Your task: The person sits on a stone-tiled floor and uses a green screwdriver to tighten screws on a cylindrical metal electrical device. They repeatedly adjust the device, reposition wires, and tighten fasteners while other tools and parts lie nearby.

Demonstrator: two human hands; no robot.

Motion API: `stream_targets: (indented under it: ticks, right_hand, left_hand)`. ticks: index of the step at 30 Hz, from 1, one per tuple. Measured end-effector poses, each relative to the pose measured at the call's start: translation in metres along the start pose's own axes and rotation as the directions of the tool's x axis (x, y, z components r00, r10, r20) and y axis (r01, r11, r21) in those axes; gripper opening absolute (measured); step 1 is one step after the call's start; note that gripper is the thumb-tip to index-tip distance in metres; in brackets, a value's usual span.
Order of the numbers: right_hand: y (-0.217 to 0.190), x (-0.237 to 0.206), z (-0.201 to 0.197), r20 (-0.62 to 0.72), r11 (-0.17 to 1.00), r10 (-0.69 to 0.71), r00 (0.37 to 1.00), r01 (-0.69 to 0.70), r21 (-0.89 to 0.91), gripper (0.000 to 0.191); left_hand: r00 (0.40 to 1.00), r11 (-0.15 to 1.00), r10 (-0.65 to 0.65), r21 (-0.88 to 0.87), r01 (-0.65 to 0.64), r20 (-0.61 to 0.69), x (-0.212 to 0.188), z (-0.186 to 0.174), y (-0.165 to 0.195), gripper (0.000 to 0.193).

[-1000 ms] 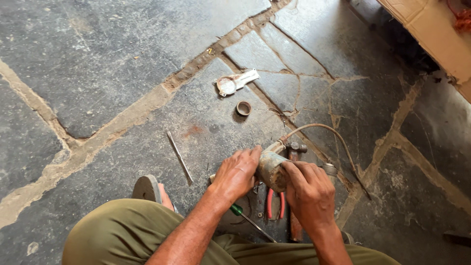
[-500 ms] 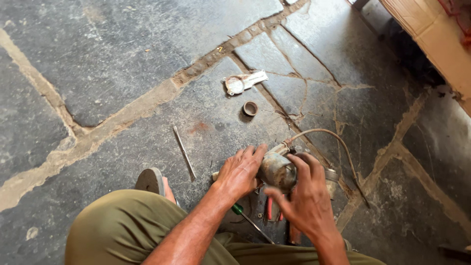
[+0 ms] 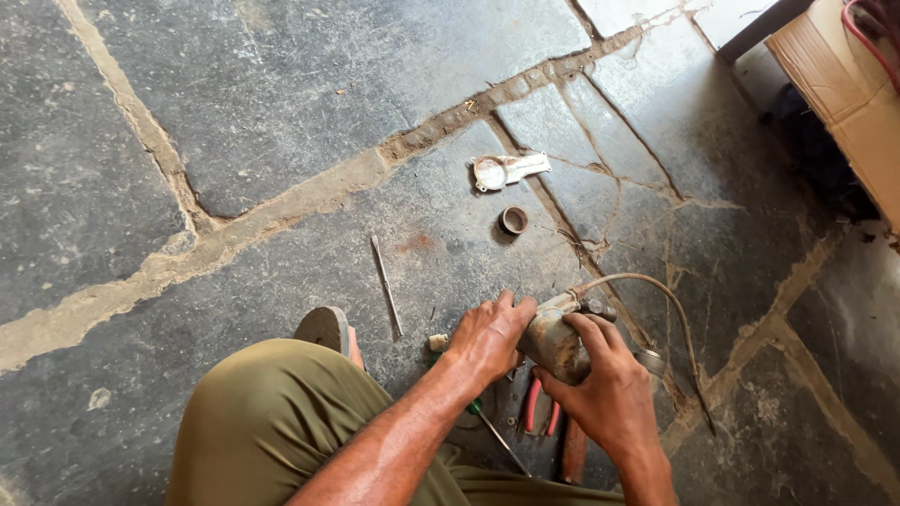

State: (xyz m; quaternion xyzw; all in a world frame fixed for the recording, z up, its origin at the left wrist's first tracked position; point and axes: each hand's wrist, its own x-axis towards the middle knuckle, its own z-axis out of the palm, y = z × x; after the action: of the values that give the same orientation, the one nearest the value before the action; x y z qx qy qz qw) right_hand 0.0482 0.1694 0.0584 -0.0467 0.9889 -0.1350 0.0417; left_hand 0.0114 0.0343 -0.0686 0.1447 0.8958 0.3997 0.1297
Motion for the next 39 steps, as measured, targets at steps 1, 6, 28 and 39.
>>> stream_targets:
  ticks: [1,6,28,39]
  right_hand:
    - [0.0,0.0,0.0,0.024,1.0,0.022,0.999,-0.021,-0.015,0.082]
    - [-0.001,-0.005,0.007,0.017,0.995,0.054,0.998,-0.053,-0.079,0.082]
    - [0.007,-0.009,0.011,-0.053,1.0,0.005,0.999,-0.003,0.028,0.087]
    - [0.018,-0.015,0.016,-0.073,0.997,0.07,0.995,-0.068,0.026,0.097]
  left_hand:
    - [1.0,1.0,-0.004,0.0,0.004,0.012,0.0,0.0,0.0,0.046]
    - [0.999,0.999,0.027,0.021,-0.027,-0.028,-0.002,-0.002,0.002,0.046]
    - [0.993,0.994,0.09,-0.063,-0.095,-0.08,-0.008,-0.01,0.004,0.082]
    - [0.991,0.989,0.127,-0.07,-0.129,-0.032,-0.008,-0.021,0.008,0.08]
